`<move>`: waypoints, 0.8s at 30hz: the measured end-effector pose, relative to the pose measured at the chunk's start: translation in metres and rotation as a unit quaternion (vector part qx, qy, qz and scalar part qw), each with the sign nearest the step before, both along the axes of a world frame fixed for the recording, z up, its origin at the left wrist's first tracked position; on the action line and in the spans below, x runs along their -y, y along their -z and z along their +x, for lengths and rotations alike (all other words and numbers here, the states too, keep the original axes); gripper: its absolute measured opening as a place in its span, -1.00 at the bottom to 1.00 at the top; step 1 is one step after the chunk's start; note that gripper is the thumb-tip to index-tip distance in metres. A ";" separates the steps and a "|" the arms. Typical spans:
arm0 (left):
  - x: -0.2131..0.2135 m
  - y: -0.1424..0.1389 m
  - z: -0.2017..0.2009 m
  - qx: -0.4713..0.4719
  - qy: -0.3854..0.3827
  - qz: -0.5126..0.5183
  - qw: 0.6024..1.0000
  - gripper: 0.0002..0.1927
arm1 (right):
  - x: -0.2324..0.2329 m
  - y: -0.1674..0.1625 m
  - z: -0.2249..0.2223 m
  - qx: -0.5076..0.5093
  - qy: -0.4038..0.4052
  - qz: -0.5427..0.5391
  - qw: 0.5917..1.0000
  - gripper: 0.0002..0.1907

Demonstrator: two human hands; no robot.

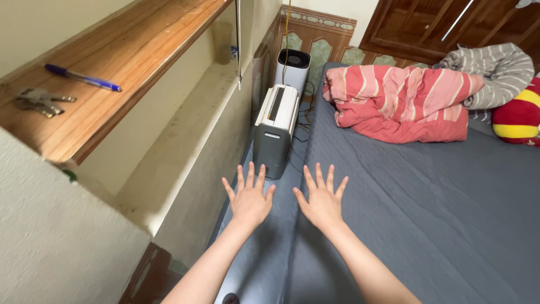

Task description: The person carries a clear plastic water tank through the house into a bedroom, slides it into the base of a dehumidifier, and closes the front cover. They then reposition the dehumidifier on the floor next to the bed and stand back.

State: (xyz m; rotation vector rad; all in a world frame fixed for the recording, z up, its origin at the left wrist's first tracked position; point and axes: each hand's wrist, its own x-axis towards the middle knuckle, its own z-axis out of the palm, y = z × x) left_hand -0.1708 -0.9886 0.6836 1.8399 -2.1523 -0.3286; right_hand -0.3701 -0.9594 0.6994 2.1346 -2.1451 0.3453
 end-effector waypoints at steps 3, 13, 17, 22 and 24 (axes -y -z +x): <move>-0.017 -0.002 0.001 0.005 -0.001 0.009 1.000 -0.30 | -0.022 -0.003 0.004 0.005 -0.002 0.003 1.000 -0.22; -0.025 -0.027 0.014 0.014 0.030 -0.004 0.999 -0.29 | -0.045 -0.021 0.026 0.024 0.019 -0.012 0.999 -0.23; -0.029 -0.032 0.027 0.010 0.035 -0.011 0.999 -0.30 | -0.048 -0.022 0.040 0.035 0.020 -0.017 0.999 -0.24; -0.031 -0.032 0.033 0.014 0.040 -0.005 0.999 -0.31 | -0.055 -0.017 0.046 0.033 0.031 -0.007 0.999 -0.24; -0.033 -0.031 0.034 0.012 0.042 -0.007 0.999 -0.31 | -0.056 -0.015 0.045 0.026 0.035 -0.002 0.999 -0.25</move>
